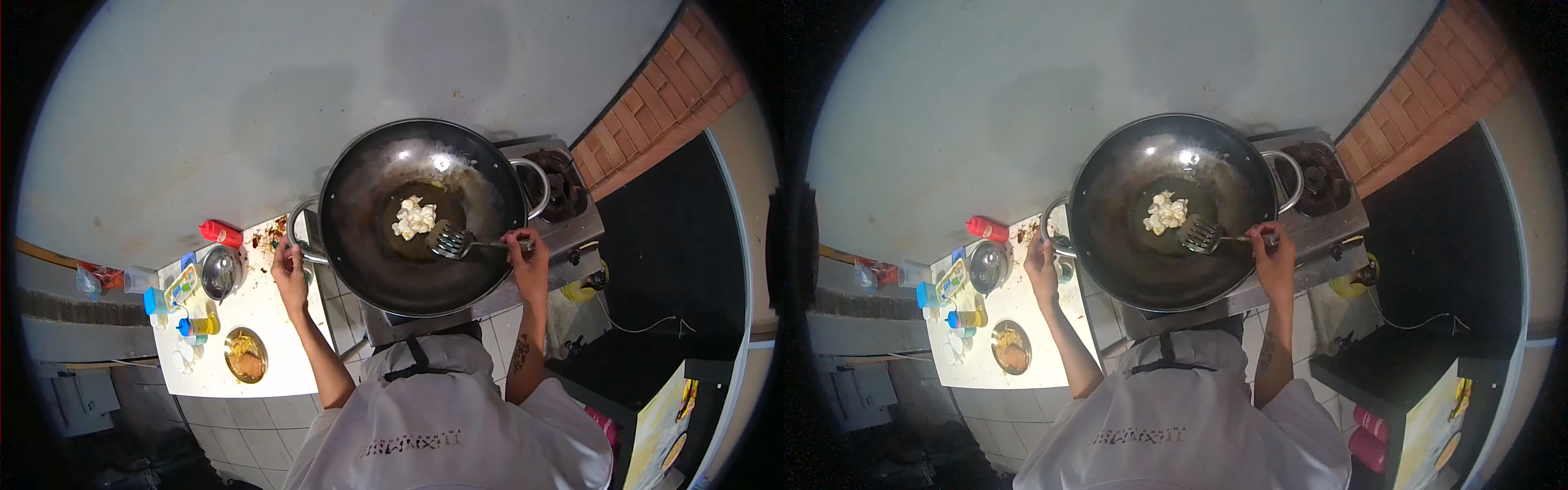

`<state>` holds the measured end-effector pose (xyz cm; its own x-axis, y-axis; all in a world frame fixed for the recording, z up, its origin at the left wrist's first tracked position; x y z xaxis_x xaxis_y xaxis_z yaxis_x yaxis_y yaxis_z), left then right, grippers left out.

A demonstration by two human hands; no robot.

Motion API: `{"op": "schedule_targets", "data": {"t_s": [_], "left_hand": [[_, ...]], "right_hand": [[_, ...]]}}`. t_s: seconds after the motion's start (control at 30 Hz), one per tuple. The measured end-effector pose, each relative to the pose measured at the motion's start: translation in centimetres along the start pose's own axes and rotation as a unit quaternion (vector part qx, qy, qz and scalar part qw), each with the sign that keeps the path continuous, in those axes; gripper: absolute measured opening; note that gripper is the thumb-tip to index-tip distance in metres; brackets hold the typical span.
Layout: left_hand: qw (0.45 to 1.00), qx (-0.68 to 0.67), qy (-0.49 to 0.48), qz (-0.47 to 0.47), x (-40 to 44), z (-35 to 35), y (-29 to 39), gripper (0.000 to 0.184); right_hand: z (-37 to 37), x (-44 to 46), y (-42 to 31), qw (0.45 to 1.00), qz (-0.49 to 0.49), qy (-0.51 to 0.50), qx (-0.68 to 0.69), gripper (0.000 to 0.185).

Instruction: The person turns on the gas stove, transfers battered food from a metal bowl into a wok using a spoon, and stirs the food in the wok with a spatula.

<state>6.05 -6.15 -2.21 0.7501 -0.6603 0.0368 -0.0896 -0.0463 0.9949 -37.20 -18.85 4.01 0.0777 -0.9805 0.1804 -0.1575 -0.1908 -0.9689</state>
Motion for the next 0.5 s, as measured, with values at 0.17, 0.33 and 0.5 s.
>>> {"op": "schedule_targets", "data": {"t_s": [0.17, 0.33, 0.5], "left_hand": [[1.000, -0.004, 0.004, -0.001, -0.4, 0.1, 0.0, 0.039], [1.000, 0.024, 0.013, 0.014, -0.8, 0.4, 0.7, 0.041], [0.999, 0.028, 0.026, 0.018, -0.8, 0.2, 0.6, 0.039]], "right_hand": [[0.5, -0.2, -0.1, 1.000, 0.016, 0.008, 0.010, 0.011], [0.6, 0.3, -1.1, 1.000, 0.011, -0.019, 0.004, 0.013], [0.5, 0.9, -1.5, 0.999, 0.005, -0.041, -0.017, 0.010]]}}
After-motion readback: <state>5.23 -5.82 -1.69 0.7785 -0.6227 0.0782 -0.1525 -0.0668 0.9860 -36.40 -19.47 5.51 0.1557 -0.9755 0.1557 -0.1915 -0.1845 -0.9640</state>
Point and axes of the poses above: each hand's wrist, its own x-axis towards the middle knuckle, its own z-axis out of the palm, y = z × x, the point moved 4 cm from there along x, towards the middle knuckle, and after that the axes turned 4 degrees about -z, right-handed, at the moved point
